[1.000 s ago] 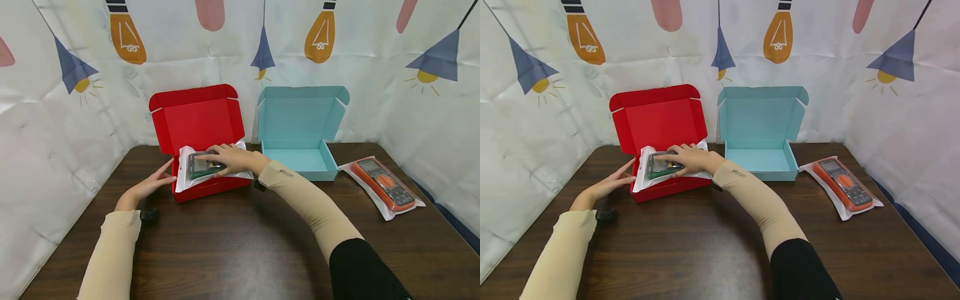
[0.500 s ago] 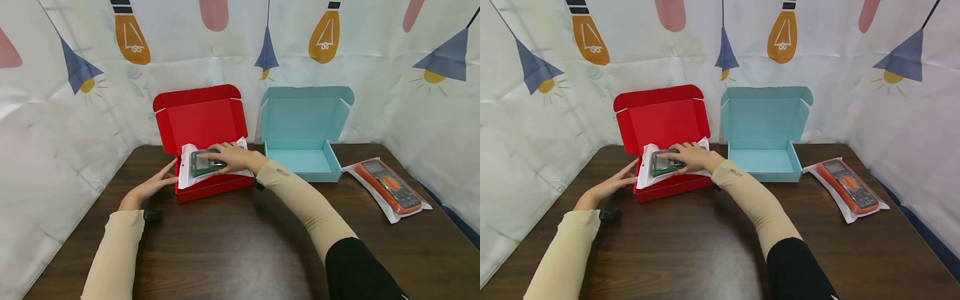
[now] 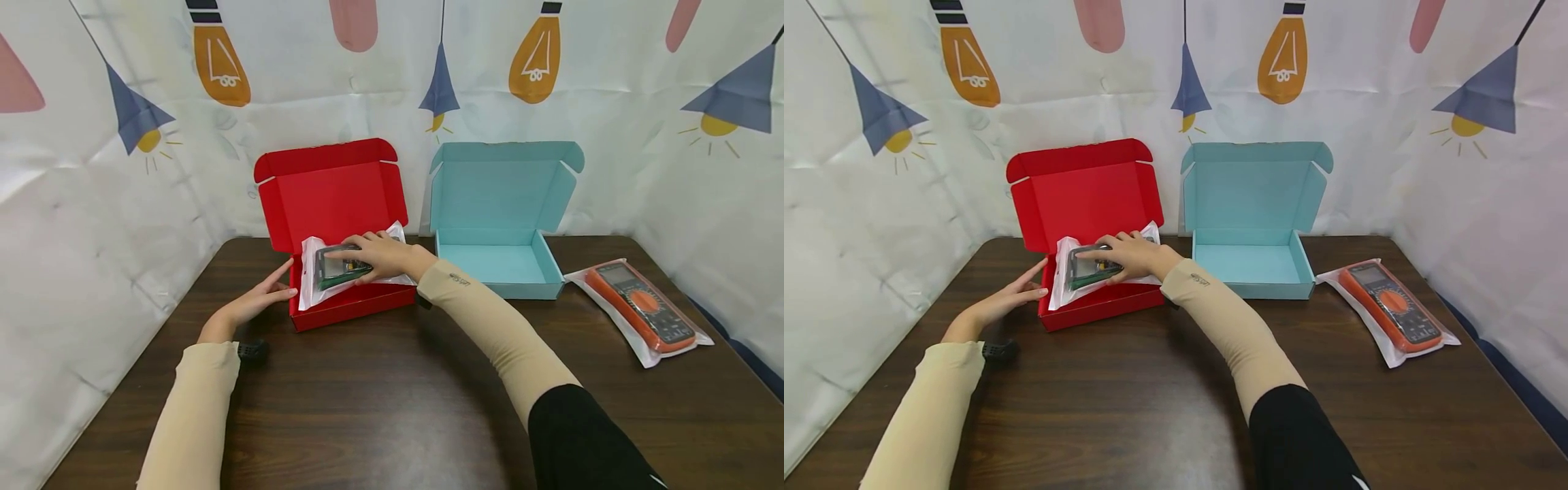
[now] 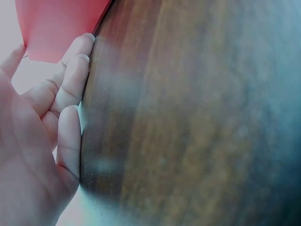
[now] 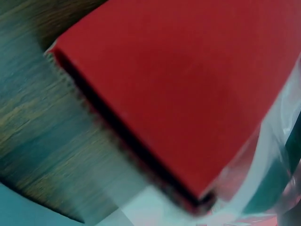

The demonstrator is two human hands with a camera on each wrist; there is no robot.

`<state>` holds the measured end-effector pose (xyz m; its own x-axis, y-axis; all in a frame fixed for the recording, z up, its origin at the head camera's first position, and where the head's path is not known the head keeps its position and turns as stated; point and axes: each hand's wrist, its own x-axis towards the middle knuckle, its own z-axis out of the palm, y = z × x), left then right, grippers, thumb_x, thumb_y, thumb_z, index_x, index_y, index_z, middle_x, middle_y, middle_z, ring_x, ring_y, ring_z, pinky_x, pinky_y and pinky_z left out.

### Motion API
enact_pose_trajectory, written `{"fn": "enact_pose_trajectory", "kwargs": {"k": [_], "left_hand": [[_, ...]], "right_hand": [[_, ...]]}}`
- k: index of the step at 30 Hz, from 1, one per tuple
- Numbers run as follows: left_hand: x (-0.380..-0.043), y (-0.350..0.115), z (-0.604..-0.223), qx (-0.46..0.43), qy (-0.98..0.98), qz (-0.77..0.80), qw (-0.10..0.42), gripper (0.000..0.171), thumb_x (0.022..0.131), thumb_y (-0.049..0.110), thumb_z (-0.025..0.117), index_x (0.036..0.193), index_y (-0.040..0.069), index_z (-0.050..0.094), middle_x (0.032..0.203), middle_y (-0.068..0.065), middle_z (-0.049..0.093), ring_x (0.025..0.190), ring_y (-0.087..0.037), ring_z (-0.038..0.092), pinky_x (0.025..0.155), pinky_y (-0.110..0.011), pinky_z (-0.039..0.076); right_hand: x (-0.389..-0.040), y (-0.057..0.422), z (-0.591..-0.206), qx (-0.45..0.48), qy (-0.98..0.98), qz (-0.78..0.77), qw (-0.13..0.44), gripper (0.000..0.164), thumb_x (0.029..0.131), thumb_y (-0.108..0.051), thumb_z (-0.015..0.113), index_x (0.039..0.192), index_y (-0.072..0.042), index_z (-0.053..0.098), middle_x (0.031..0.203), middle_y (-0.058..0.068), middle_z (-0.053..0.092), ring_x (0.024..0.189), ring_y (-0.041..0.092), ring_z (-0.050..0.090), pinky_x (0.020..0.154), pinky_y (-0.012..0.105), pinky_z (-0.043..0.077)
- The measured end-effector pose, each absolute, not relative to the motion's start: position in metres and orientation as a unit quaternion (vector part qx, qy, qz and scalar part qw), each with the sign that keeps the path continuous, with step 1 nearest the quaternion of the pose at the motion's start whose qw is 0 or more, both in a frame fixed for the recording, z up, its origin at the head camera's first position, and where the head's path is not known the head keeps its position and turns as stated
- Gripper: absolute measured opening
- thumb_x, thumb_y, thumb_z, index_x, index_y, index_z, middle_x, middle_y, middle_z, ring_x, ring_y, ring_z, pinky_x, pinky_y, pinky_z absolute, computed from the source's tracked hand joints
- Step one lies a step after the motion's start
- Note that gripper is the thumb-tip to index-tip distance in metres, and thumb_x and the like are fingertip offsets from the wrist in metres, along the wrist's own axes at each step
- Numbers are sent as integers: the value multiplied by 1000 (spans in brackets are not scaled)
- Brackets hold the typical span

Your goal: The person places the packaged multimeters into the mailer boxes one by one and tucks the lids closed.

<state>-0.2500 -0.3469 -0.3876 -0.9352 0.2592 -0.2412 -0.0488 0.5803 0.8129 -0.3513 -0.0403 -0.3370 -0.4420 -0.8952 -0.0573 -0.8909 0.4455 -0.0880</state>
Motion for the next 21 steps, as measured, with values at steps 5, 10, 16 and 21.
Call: {"fn": "enact_pose_trajectory", "kwargs": {"k": [5,10,16,21], "left_hand": [[-251,-348,-389,67,872,456,167,95,98,37,57,165,20,-8,150,-30,30,135,-48,33,110,-70,31],[-252,-348,-388,73,869,460,165,95,98,35,57,165,20,-8,149,-31,31,134,-48,34,110,-70,31],[-251,-349,-389,74,868,464,163,94,98,36,57,165,20,-8,148,-31,34,134,-48,35,110,-70,31],[-249,-348,-390,72,867,466,163,93,99,37,56,165,22,-7,147,-31,35,134,-48,36,111,-70,29]], "right_hand": [[-352,-44,-339,-531,846,1,38,92,91,-43,76,164,-39,21,162,3,31,141,22,36,115,46,29],[-353,-47,-339,-535,845,17,25,93,90,-43,78,164,-39,22,162,2,31,141,21,36,116,46,29],[-349,-54,-344,-548,835,55,-1,95,88,-45,79,163,-41,22,161,3,32,142,22,35,118,49,29],[-347,-57,-352,-553,832,52,-5,95,88,-46,78,163,-41,21,162,3,30,143,22,34,118,50,28]]}}
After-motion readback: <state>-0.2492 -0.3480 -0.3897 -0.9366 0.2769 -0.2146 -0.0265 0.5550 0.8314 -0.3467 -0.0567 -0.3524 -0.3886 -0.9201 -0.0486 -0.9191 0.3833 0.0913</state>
